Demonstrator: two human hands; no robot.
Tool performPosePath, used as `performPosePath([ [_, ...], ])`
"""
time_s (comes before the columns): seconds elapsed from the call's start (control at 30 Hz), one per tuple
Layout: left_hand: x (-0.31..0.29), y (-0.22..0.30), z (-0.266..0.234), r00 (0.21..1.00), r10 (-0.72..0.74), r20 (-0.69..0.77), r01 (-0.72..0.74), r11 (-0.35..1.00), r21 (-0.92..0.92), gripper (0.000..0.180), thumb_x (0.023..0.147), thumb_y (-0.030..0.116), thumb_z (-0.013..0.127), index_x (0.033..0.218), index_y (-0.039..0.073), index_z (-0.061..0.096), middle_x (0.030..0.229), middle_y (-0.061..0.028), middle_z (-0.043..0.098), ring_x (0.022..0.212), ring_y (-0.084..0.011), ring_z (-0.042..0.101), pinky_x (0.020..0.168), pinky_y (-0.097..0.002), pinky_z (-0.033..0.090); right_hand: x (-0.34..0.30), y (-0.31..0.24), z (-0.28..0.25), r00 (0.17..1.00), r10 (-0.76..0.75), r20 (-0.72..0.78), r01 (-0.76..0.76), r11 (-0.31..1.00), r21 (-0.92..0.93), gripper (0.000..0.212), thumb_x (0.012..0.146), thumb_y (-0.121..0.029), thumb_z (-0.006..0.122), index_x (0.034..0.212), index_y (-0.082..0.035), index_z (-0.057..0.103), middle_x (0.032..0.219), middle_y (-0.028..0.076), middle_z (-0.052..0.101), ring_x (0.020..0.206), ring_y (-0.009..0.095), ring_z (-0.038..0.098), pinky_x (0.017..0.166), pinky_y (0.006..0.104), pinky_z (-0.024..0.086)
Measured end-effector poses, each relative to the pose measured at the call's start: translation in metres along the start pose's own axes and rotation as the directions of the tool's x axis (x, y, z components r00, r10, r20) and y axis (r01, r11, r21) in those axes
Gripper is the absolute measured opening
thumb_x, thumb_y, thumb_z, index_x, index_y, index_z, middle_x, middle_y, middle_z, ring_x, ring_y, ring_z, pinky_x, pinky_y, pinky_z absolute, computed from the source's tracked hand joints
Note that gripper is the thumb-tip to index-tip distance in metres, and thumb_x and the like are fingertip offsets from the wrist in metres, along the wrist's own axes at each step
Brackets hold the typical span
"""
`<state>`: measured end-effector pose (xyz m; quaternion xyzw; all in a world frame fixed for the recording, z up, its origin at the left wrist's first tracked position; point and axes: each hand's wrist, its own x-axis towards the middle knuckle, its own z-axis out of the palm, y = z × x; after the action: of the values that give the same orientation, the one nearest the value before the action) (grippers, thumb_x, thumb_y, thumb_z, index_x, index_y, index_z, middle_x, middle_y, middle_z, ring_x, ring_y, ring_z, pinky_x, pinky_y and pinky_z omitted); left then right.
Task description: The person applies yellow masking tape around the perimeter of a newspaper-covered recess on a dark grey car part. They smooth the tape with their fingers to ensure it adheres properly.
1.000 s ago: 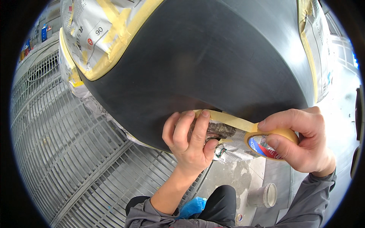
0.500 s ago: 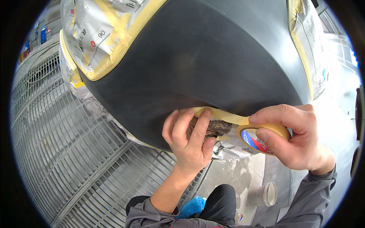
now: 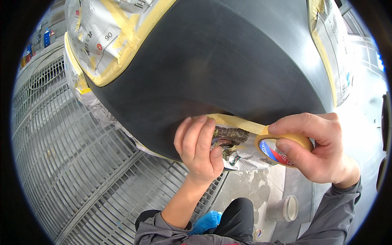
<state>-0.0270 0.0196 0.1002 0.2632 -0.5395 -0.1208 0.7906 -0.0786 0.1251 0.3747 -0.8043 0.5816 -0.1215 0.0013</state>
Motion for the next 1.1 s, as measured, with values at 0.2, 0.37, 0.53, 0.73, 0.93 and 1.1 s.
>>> performPosePath([
  [0.2,-0.006,-0.002,0.005,1.0,0.015,-0.007,-0.014,1.0,0.022,0.057,0.119,0.043,0.046,0.147,0.0,0.072,0.151,-0.0147,0.062,0.143,-0.0397,0.054,0.122,-0.0507,0.044,0.01,-0.011,-0.008,1.0,-0.009,0.024,0.009,1.0,0.012,0.022,0.096,-0.002,0.074,0.116,0.005,0.078,0.098,0.019,0.085,0.079,0.021,0.083,0.071,0.0291,0.064],
  [0.37,-0.008,-0.001,0.007,1.0,0.009,-0.01,-0.009,1.0,0.027,0.058,0.119,0.045,0.046,0.148,0.002,0.072,0.153,-0.0135,0.06,0.144,-0.0391,0.052,0.122,-0.0509,0.044,0.012,-0.009,-0.008,1.0,-0.001,0.001,0.001,0.999,0.05,0.022,0.097,-0.006,0.074,0.116,0.006,0.078,0.097,0.019,0.085,0.077,0.021,0.083,0.071,0.0294,0.063],
  [0.53,-0.005,0.001,0.005,1.0,-0.003,0.014,0.002,0.999,0.049,0.057,0.119,0.046,0.049,0.147,0.004,0.073,0.152,-0.011,0.058,0.144,-0.0374,0.05,0.121,-0.0498,0.044,0.008,-0.006,-0.007,0.997,0.073,0.0,-0.073,0.996,0.054,0.022,0.097,-0.007,0.075,0.115,0.006,0.078,0.096,0.02,0.085,0.078,0.02,0.082,0.071,0.0297,0.063],
  [0.73,-0.002,0.004,0.004,1.0,0.001,0.031,-0.003,0.997,0.083,0.055,0.118,0.048,0.054,0.146,0.005,0.074,0.151,-0.0099,0.056,0.141,-0.0374,0.05,0.117,-0.0476,0.046,0.005,-0.006,-0.009,0.996,0.081,0.021,-0.082,0.996,0.043,0.022,0.097,-0.007,0.075,0.115,0.006,0.078,0.096,0.02,0.084,0.077,0.021,0.082,0.07,0.0296,0.063],
  [0.93,0.001,0.005,0.003,0.999,0.008,0.04,-0.013,0.992,0.129,0.054,0.117,0.046,0.055,0.146,0.005,0.073,0.15,-0.0101,0.056,0.138,-0.038,0.051,0.115,-0.0479,0.046,0.003,-0.003,-0.005,0.999,-0.009,0.045,0.008,1.0,0.011,0.021,0.099,-0.007,0.077,0.116,0.005,0.077,0.095,0.02,0.084,0.073,0.022,0.082,0.066,0.0288,0.063],
  [1.1,0.004,0.007,0.003,0.999,0.007,0.038,-0.012,0.99,0.139,0.052,0.115,0.044,0.059,0.145,0.004,0.073,0.148,-0.0107,0.057,0.135,-0.0379,0.052,0.115,-0.0483,0.046,-0.001,-0.004,-0.001,0.999,-0.02,0.032,0.023,0.996,-0.082,0.018,0.095,0.002,0.082,0.113,0.004,0.08,0.088,0.017,0.08,0.069,0.027,0.079,0.062,0.0328,0.061],
])
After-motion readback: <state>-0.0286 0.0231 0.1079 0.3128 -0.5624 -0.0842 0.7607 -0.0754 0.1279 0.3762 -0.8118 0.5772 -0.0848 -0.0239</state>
